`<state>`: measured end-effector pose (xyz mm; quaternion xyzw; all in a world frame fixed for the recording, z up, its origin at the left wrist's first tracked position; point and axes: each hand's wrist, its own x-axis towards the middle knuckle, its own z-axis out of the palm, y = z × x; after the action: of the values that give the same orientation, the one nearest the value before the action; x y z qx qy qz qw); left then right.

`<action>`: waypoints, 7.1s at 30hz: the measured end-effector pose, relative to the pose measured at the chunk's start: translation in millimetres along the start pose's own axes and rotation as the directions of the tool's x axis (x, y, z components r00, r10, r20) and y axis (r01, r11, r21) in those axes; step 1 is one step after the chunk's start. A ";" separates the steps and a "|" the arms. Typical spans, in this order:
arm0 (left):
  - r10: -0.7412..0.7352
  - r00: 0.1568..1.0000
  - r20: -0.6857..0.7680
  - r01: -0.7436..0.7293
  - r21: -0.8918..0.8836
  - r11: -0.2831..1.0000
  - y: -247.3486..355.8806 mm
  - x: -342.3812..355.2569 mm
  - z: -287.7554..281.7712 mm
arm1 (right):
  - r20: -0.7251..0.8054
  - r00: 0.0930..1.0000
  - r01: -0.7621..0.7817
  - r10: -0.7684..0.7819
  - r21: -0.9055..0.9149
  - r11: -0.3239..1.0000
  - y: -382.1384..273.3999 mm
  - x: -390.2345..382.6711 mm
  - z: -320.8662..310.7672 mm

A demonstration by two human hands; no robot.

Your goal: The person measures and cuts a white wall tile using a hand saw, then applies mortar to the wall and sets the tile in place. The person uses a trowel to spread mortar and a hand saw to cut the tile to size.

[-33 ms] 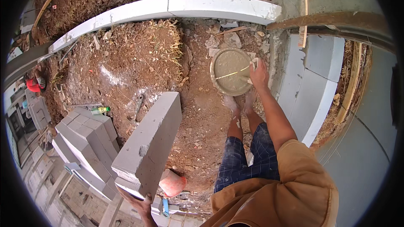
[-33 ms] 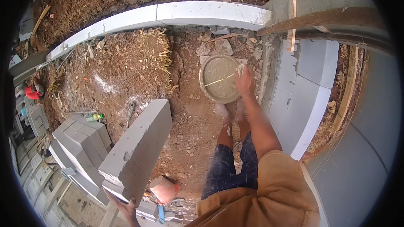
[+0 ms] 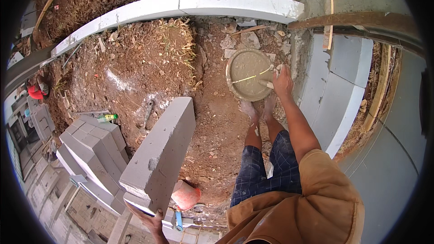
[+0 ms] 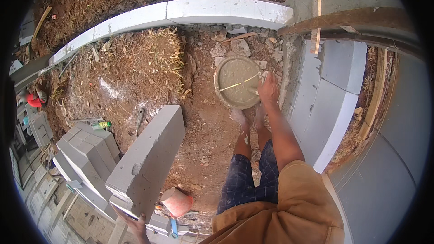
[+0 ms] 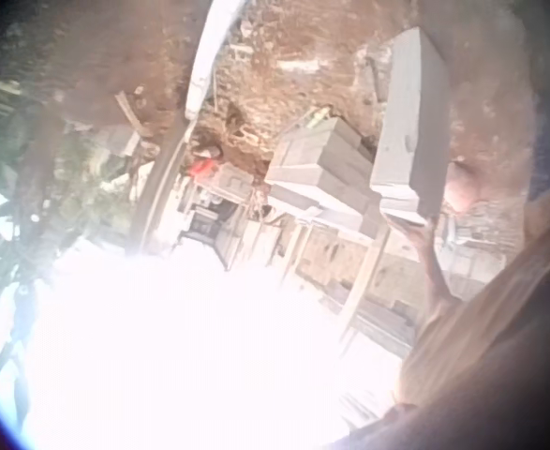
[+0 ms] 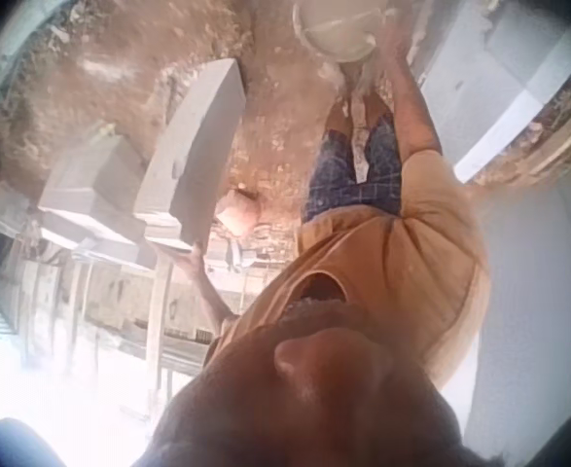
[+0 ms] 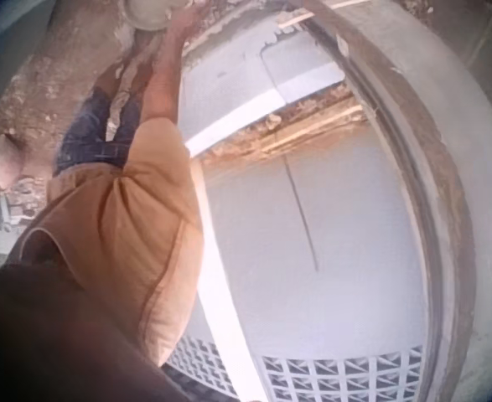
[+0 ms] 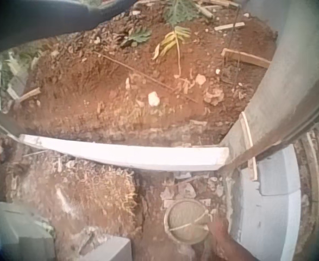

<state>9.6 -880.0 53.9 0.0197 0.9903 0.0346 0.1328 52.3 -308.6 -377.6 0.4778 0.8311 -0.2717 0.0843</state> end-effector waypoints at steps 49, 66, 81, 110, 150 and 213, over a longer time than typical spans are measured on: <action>0.159 0.986 -0.044 -0.164 -0.170 0.972 -18.8 23.1 0.3 | -0.317 0.801 -0.420 0.508 0.307 0.854 165.6 -64.6 -329.2; 0.135 0.990 -0.035 -0.139 -0.142 0.980 -22.2 25.8 -0.5 | -0.333 0.828 -0.371 0.452 0.279 0.886 165.1 -131.1 -278.3; 0.048 0.999 0.002 -0.047 -0.118 0.992 -3.0 11.7 -1.7 | 0.056 0.977 -0.210 0.204 0.142 0.967 132.7 -200.9 -143.7; 0.133 0.991 -0.032 -0.137 -0.186 0.973 -58.8 40.5 0.2 | 0.005 0.880 -0.294 0.475 0.791 0.537 141.2 -230.2 -250.7; 0.142 0.976 -0.163 -0.168 -0.157 0.973 -63.5 -16.2 27.6 | -0.419 0.758 -0.489 0.499 0.142 0.861 177.7 -224.9 -229.0; 0.384 0.922 -0.058 -0.381 0.048 0.923 -70.1 61.6 22.0 | -0.337 0.748 -0.533 0.571 0.207 0.820 289.7 -479.5 -172.7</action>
<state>-46.1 -945.6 11.5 0.2138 0.9717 0.0429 0.0905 570.0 -460.9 -148.7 0.7492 0.6380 -0.1755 -0.0270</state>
